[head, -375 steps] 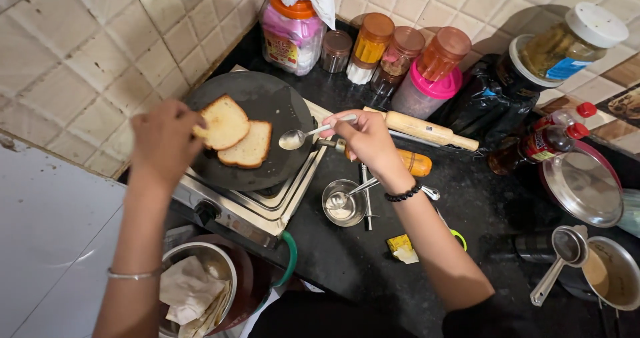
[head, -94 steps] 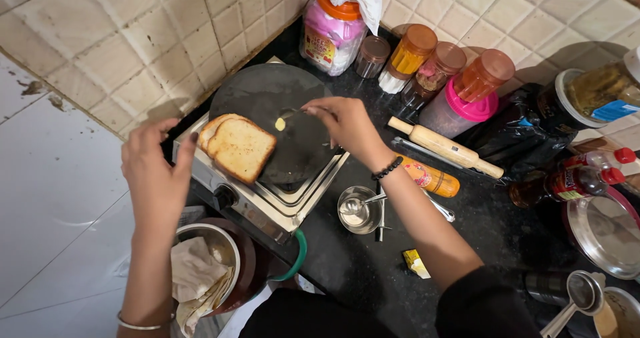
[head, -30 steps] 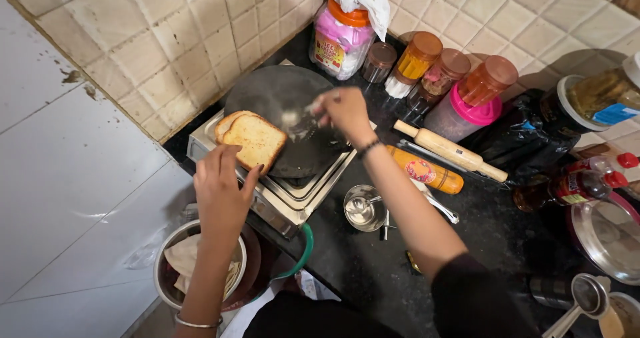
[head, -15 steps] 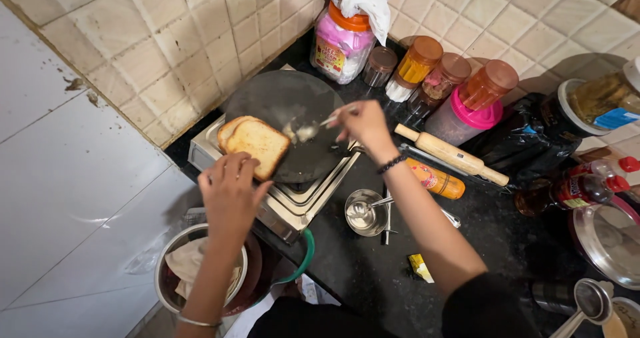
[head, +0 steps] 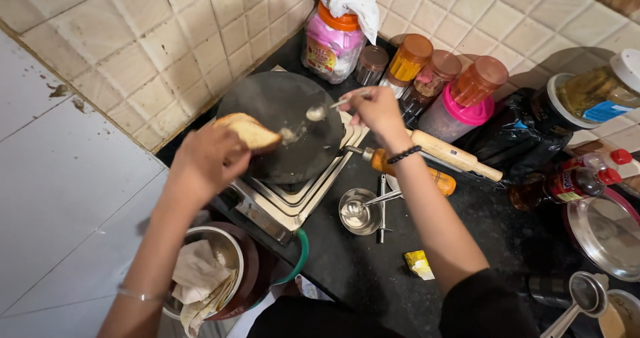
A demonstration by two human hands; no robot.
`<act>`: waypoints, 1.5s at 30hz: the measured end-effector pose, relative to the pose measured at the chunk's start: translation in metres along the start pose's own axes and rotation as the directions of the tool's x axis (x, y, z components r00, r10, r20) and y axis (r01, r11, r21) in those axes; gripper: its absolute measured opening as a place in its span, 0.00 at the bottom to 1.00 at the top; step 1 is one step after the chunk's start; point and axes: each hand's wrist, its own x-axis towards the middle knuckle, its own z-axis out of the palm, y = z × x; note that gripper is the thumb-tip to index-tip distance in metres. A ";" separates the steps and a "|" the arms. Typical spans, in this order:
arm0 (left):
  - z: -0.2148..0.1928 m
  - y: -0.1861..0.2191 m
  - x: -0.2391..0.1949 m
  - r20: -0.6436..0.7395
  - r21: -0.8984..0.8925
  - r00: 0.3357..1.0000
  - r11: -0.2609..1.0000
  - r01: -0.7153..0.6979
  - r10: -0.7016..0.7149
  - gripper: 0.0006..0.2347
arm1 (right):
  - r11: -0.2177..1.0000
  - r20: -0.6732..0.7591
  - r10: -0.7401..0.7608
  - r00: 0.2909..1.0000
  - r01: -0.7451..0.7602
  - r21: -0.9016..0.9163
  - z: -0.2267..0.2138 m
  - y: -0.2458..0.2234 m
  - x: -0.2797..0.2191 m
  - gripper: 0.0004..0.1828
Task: The recorder prepares buttered toast by spreading butter on bread slices and heating them on a tawa over a gas stove.
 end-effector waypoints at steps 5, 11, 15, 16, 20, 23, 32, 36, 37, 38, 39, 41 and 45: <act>0.000 0.022 0.065 -0.190 -0.144 0.981 0.990 0.014 -0.042 0.06 | 0.997 -0.036 -0.073 0.997 0.073 0.015 -0.039 -0.010 0.013 0.12; 0.028 0.043 0.059 -0.144 -0.102 0.984 0.987 -0.122 0.107 0.11 | 0.991 -0.123 -0.127 0.984 0.131 0.025 -0.065 -0.020 0.000 0.11; 0.027 0.049 0.022 0.068 -0.014 0.995 0.997 0.077 -0.076 0.10 | 0.996 -0.035 -0.094 0.995 0.094 -0.010 -0.058 -0.017 -0.019 0.11; 0.032 0.051 0.020 0.069 -0.013 0.995 0.997 0.079 -0.078 0.10 | 0.996 -0.033 -0.093 0.995 0.093 -0.009 -0.054 -0.017 -0.020 0.11; 0.044 0.057 0.013 -0.002 0.147 1.000 0.989 -0.031 0.031 0.12 | 0.992 0.098 0.029 0.995 -0.016 -0.126 -0.023 -0.020 -0.026 0.12; 0.041 0.053 0.015 -0.058 0.116 0.998 0.993 -0.003 0.010 0.10 | 0.979 0.157 0.081 0.984 -0.048 -0.200 -0.001 0.003 -0.014 0.11; 0.009 0.015 -0.046 -0.235 -0.069 0.909 0.939 0.336 -0.343 0.10 | 0.996 0.076 0.002 0.997 -0.009 0.091 0.030 0.048 0.038 0.11; 0.034 0.003 -0.094 -0.149 -0.140 0.757 0.772 0.620 -0.636 0.07 | 0.995 0.043 0.013 0.999 -0.017 0.102 0.022 0.036 0.027 0.11; 0.044 0.002 -0.102 -0.148 -0.140 0.755 0.769 0.623 -0.639 0.07 | 0.995 0.045 0.014 0.999 -0.019 0.101 0.023 0.036 0.026 0.11; 0.054 0.002 -0.109 -0.102 -0.140 0.725 0.731 0.668 -0.682 0.09 | 0.994 0.094 0.061 0.994 -0.069 0.083 0.023 0.036 0.025 0.11; 0.065 0.001 -0.117 -0.056 -0.136 0.690 0.690 0.711 -0.721 0.11 | 0.991 0.141 0.109 0.984 -0.118 0.062 0.022 0.037 0.023 0.11; 0.081 0.003 -0.120 -0.022 -0.113 0.673 0.671 0.733 -0.739 0.13 | 0.993 0.120 0.064 0.991 -0.075 0.091 0.027 0.040 0.026 0.11; 0.107 -0.002 -0.129 -0.057 -0.102 0.729 0.730 0.675 -0.682 0.16 | 0.993 0.060 0.030 0.998 -0.036 0.112 0.036 0.034 0.020 0.12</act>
